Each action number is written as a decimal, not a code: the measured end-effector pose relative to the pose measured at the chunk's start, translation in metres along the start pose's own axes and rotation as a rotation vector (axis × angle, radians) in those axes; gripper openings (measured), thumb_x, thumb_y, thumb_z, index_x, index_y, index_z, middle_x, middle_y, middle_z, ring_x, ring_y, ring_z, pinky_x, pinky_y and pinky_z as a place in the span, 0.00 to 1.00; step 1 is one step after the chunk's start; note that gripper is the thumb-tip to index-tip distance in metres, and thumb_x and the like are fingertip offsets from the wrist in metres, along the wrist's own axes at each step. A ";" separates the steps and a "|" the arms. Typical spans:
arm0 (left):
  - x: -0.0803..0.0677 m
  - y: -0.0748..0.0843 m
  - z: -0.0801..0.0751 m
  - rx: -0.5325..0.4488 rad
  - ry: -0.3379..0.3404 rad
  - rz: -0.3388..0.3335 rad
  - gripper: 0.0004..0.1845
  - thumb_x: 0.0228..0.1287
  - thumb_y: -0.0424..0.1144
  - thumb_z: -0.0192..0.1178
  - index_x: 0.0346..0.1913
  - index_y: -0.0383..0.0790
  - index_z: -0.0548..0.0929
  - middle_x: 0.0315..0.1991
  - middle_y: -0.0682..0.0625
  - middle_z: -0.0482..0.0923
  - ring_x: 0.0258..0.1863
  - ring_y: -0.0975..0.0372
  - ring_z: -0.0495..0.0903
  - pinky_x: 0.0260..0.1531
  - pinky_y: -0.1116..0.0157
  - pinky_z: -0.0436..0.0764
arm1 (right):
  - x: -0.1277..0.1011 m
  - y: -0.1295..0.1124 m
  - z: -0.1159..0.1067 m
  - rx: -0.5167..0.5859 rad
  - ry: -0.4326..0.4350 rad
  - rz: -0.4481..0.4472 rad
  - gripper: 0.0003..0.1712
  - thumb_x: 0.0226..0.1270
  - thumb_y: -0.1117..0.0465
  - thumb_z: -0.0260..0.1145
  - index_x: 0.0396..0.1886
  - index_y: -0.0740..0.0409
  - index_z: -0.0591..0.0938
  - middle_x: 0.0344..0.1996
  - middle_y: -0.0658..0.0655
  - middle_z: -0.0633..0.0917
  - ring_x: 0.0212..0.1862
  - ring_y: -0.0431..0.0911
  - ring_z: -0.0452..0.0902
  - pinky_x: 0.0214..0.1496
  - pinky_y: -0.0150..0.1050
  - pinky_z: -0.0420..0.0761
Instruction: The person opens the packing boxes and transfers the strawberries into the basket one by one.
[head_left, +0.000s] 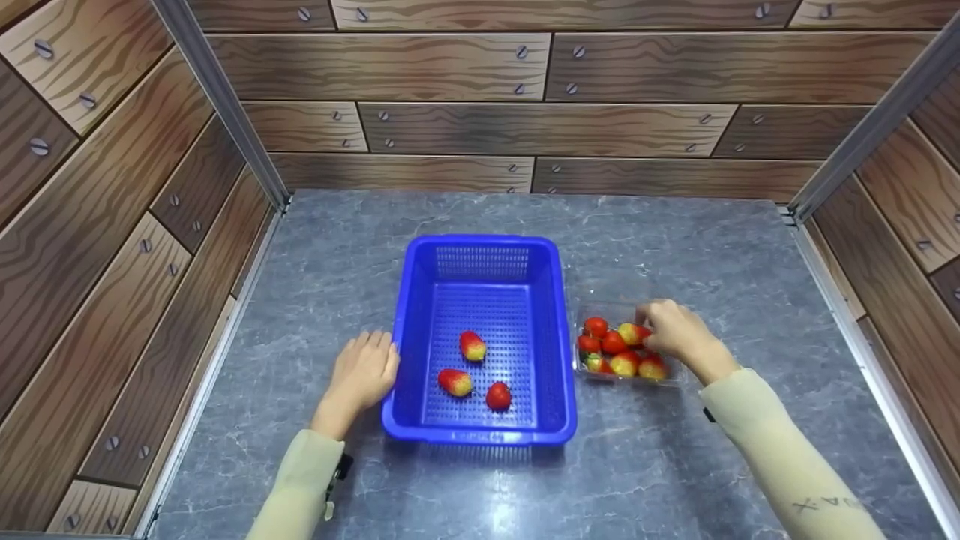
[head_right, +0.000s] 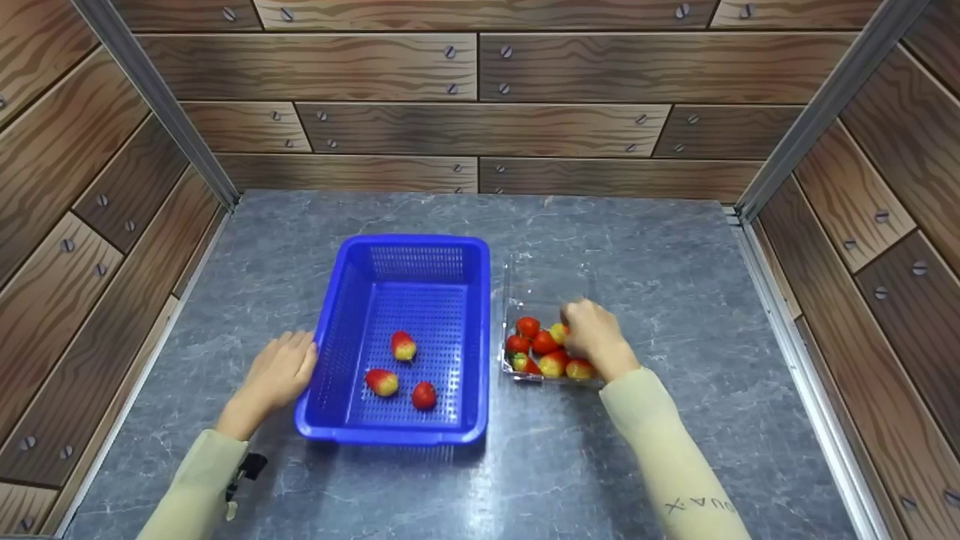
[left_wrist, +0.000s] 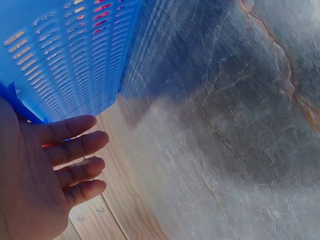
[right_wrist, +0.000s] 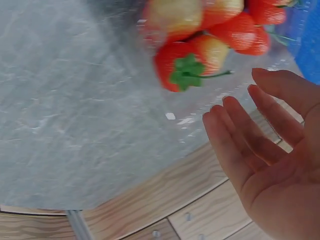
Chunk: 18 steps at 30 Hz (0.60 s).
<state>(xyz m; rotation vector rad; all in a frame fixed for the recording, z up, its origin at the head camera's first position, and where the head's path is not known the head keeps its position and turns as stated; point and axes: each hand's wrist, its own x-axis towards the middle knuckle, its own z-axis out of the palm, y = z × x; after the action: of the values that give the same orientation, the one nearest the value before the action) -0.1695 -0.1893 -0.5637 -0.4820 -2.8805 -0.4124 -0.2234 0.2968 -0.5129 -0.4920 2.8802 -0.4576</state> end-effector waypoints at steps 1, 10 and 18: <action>0.000 0.000 0.000 -0.002 -0.007 -0.003 0.16 0.74 0.38 0.44 0.44 0.28 0.79 0.43 0.35 0.80 0.46 0.41 0.77 0.47 0.45 0.75 | -0.001 0.003 0.002 -0.002 0.002 0.003 0.16 0.43 0.74 0.69 0.37 0.69 0.83 0.35 0.68 0.83 0.36 0.60 0.80 0.37 0.56 0.81; -0.001 0.000 0.000 0.007 0.012 0.011 0.16 0.73 0.38 0.44 0.41 0.30 0.79 0.41 0.36 0.80 0.43 0.42 0.77 0.44 0.46 0.75 | -0.005 0.016 0.015 0.028 0.008 -0.008 0.11 0.46 0.71 0.70 0.33 0.68 0.82 0.31 0.65 0.83 0.32 0.56 0.78 0.35 0.54 0.80; 0.000 0.000 0.000 0.016 0.002 0.002 0.16 0.73 0.38 0.45 0.43 0.30 0.79 0.42 0.36 0.80 0.44 0.42 0.77 0.45 0.47 0.75 | -0.004 0.019 0.029 0.039 0.016 -0.013 0.23 0.36 0.77 0.65 0.40 0.70 0.82 0.31 0.66 0.82 0.30 0.56 0.74 0.31 0.51 0.77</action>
<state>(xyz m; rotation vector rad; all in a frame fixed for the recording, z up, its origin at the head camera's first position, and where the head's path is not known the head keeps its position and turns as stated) -0.1700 -0.1895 -0.5637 -0.4815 -2.8788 -0.3887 -0.2188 0.3071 -0.5455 -0.5027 2.8790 -0.5207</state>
